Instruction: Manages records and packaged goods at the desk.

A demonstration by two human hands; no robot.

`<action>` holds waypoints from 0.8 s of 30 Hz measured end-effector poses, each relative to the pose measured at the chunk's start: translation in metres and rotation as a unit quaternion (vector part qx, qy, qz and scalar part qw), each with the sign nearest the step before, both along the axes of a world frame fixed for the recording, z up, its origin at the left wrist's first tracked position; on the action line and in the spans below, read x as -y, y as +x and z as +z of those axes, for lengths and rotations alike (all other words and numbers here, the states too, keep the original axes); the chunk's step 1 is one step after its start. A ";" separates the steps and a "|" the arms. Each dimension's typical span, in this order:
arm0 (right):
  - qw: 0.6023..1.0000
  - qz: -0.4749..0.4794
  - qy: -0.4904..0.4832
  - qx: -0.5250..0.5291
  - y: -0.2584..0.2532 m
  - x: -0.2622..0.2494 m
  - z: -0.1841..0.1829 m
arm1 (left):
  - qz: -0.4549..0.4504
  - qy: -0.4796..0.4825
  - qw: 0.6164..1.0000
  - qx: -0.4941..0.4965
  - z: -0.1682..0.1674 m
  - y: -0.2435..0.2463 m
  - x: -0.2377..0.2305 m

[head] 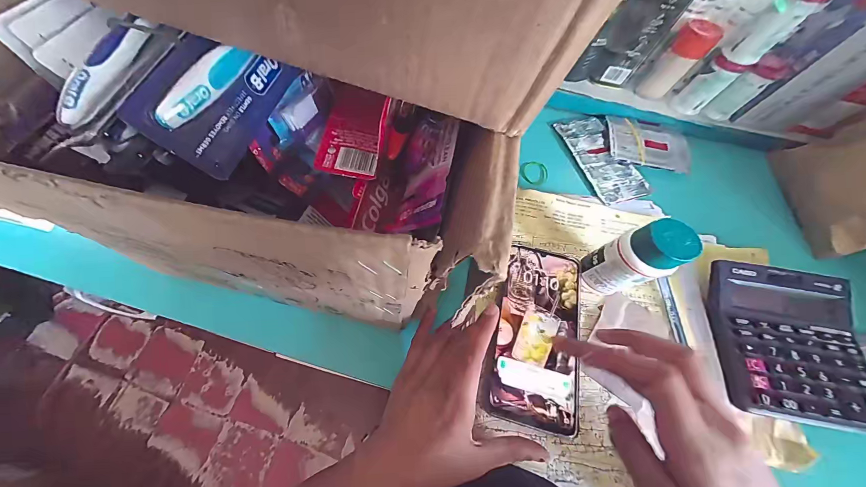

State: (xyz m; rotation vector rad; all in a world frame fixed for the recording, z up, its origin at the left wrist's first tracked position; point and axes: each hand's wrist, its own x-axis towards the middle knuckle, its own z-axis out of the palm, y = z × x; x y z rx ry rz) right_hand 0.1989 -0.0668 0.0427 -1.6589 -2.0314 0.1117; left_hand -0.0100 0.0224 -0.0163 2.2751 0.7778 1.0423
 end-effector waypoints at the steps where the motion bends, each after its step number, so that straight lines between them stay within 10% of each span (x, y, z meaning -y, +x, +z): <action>1: 0.999 0.026 -0.003 0.023 -0.002 -0.002 -0.003 | 0.003 0.002 1.000 0.001 -0.001 0.000 0.000; 24: 0.982 -0.142 0.117 -0.031 0.008 0.022 -0.020 | 0.019 0.015 0.999 0.024 0.007 0.008 -0.013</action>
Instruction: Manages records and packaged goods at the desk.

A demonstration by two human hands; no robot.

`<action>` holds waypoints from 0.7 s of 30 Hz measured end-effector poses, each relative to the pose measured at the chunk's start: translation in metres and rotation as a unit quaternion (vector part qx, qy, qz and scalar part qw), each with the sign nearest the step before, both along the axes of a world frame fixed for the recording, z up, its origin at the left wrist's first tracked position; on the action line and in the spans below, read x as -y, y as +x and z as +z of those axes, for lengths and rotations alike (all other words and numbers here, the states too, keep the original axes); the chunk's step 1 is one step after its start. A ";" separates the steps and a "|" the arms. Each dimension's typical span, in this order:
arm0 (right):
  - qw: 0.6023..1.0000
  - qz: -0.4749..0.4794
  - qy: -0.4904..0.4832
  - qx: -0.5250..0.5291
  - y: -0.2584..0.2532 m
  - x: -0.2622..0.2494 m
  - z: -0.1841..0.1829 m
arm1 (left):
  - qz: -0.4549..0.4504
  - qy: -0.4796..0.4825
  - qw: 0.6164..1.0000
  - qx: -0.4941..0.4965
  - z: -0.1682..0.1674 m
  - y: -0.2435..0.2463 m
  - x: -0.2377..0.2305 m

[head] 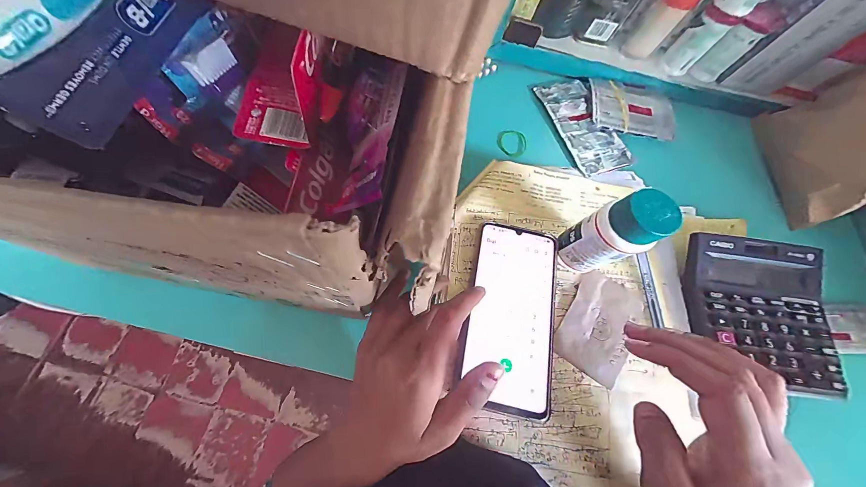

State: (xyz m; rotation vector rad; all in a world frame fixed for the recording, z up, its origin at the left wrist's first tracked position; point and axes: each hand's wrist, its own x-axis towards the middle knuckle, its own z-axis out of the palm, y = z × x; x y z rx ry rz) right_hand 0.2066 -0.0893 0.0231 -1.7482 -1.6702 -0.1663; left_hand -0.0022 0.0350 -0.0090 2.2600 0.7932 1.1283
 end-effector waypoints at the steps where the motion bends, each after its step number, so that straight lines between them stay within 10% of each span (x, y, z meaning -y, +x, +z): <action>1: 1.000 -0.002 0.004 0.016 -0.001 -0.002 0.000 | 0.004 0.002 1.000 0.012 -0.002 0.002 -0.001; 10: 0.989 0.007 0.071 0.129 -0.003 0.003 -0.019 | 0.032 0.056 0.998 0.005 -0.015 0.004 0.001; 21: 0.987 0.012 -0.102 0.121 0.034 0.022 -0.012 | 0.021 0.047 0.999 0.006 -0.016 0.001 0.002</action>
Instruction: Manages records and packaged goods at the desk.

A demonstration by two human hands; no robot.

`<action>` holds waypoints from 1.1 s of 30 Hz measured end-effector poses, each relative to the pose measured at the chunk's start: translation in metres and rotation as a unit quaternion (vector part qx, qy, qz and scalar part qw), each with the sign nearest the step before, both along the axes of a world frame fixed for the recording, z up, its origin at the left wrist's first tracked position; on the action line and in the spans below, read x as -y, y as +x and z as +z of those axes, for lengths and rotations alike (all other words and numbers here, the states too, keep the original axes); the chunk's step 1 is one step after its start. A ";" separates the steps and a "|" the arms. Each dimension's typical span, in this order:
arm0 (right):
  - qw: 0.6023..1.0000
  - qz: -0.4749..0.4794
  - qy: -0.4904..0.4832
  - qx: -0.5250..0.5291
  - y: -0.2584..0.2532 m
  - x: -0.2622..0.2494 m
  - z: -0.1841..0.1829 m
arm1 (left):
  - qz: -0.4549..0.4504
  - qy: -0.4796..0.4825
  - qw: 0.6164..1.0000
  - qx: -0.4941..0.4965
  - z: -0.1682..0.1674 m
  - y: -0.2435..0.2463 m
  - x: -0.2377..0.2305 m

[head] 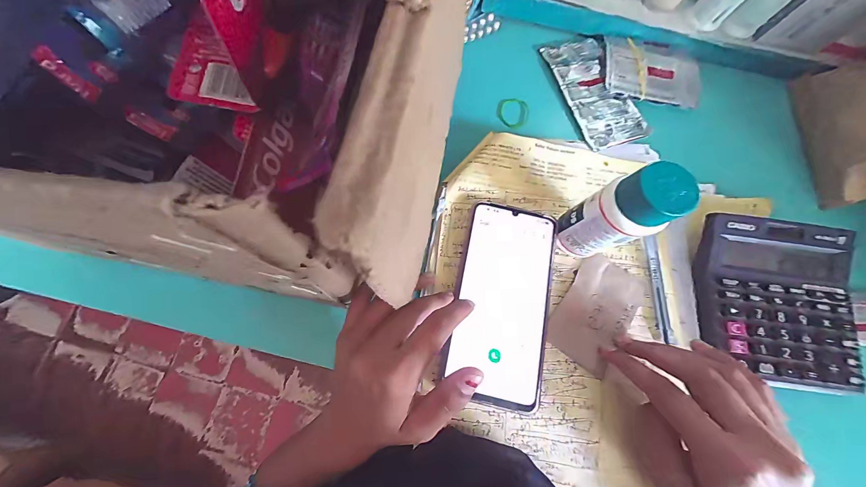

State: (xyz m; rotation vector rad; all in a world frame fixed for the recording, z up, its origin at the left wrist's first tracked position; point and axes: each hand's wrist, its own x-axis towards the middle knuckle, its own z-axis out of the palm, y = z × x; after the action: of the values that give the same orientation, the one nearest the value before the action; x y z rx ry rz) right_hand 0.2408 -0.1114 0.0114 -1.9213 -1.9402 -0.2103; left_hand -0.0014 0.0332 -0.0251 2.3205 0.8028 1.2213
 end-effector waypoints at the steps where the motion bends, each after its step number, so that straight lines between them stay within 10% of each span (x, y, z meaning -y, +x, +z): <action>1: 1.000 -0.011 -0.009 0.003 -0.005 0.001 0.001 | -0.005 -0.004 1.000 0.002 0.000 -0.001 0.001; 33: 0.999 -0.029 0.025 0.009 -0.056 -0.025 -0.007 | -0.018 -0.006 0.999 -0.042 0.002 -0.002 -0.001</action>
State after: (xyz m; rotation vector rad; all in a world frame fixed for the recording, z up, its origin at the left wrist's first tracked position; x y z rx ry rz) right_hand 0.1850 -0.0861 0.0045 -1.9508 -1.8739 -0.2904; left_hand -0.0031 0.0343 -0.0227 2.3805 0.7897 1.1078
